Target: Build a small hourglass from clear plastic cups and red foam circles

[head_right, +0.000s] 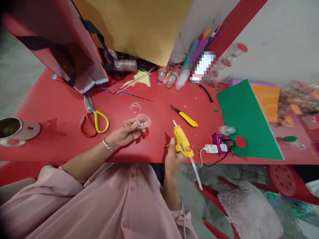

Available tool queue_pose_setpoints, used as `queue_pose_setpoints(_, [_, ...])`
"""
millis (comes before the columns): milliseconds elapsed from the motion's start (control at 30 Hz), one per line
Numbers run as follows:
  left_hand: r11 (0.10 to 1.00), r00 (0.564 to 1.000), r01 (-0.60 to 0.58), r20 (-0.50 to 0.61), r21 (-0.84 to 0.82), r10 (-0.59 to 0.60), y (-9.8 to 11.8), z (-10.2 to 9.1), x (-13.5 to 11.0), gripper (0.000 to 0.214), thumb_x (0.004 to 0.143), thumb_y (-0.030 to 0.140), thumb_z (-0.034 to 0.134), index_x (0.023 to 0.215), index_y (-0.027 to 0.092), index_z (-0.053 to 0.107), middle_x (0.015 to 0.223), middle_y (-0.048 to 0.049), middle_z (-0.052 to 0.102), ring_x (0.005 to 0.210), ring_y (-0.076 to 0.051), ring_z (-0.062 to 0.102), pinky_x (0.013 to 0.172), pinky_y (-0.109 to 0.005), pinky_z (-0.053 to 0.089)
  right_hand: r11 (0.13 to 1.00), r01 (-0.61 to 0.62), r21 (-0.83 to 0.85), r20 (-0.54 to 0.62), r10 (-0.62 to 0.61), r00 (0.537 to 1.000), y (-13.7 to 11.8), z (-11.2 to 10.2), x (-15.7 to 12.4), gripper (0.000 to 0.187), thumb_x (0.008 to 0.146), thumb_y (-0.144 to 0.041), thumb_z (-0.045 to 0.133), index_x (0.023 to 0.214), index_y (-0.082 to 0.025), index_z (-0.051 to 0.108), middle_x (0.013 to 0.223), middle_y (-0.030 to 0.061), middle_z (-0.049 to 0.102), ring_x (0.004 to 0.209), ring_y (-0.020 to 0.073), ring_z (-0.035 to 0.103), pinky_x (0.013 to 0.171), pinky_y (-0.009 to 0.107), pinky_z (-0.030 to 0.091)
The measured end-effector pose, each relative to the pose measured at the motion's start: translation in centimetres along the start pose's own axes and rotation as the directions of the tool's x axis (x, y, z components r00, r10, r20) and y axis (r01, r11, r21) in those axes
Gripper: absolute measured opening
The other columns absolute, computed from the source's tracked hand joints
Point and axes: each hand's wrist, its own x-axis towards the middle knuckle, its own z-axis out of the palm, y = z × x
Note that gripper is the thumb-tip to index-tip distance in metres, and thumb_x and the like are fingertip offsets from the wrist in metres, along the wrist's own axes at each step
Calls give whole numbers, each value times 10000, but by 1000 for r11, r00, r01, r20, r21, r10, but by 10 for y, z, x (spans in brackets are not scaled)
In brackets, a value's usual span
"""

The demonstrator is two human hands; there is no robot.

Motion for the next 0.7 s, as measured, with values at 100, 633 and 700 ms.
queue_pose_setpoints(100, [1000, 999, 24, -35, 17, -23, 2, 3, 0, 518, 851, 368, 867, 1293, 145, 715, 1000, -148, 796, 720, -168, 753, 551, -202, 573, 995, 43, 93, -157, -28, 987, -6, -6, 3, 510, 894, -666, 704, 751, -178, 666, 719, 55, 700, 675, 190, 670, 661, 320, 558])
queue_pose_setpoints(633, [1000, 999, 27, 42, -15, -27, 10, 19, -3, 615, 760, 360, 938, 1299, 157, 722, 1081, -113, 799, 650, -109, 705, 599, -212, 609, 992, 106, 62, 448, -123, 885, -12, -4, 1, 379, 861, -534, 754, 719, -185, 709, 624, 22, 699, 582, 182, 657, 627, 317, 580])
queue_pose_setpoints(700, [1000, 999, 25, 36, -16, -25, 10, 18, -3, 617, 754, 359, 944, 1290, 146, 726, 1077, -116, 802, 665, -116, 720, 614, -214, 618, 991, 116, 66, 429, -134, 893, -9, -3, 0, 369, 864, -534, 756, 750, -185, 721, 655, 27, 714, 610, 189, 672, 645, 323, 586])
